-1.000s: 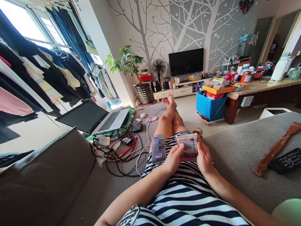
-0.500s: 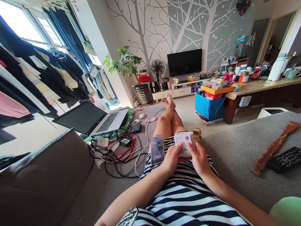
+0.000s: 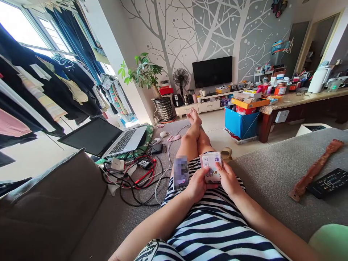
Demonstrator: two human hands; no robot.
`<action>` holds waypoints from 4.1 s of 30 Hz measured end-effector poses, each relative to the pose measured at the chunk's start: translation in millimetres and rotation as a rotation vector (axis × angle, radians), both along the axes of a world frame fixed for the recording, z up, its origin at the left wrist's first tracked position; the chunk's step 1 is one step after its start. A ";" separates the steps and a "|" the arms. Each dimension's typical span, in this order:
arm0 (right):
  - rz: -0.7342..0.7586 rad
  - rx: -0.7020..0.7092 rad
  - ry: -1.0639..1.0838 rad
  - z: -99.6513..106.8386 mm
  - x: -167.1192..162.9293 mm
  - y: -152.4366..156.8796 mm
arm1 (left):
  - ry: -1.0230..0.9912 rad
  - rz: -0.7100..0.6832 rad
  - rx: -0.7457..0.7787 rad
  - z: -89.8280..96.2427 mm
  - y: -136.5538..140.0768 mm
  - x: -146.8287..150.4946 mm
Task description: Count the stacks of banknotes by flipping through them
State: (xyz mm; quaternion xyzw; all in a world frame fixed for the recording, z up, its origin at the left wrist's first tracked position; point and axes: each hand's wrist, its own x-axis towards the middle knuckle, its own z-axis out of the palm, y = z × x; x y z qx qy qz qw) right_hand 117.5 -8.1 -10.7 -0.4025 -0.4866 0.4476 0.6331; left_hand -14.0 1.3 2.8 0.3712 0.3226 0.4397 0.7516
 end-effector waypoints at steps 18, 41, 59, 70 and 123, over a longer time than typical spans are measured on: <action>-0.328 0.091 -0.553 11.0 26.1 -10.3 | 0.037 0.118 -0.129 2.7 3.3 4.7; -0.159 0.252 -0.582 19.4 30.3 -28.1 | 0.037 0.118 -0.140 -0.8 6.8 6.3; -0.020 0.254 -0.429 20.6 33.1 -24.5 | -0.145 0.101 -0.117 -5.4 5.4 9.5; -0.292 0.080 -0.621 6.9 36.9 -9.7 | -0.145 0.094 -0.033 -8.6 5.1 9.3; -0.472 0.037 -1.689 25.4 -9.2 -50.8 | 0.011 0.123 0.280 -15.5 2.4 18.3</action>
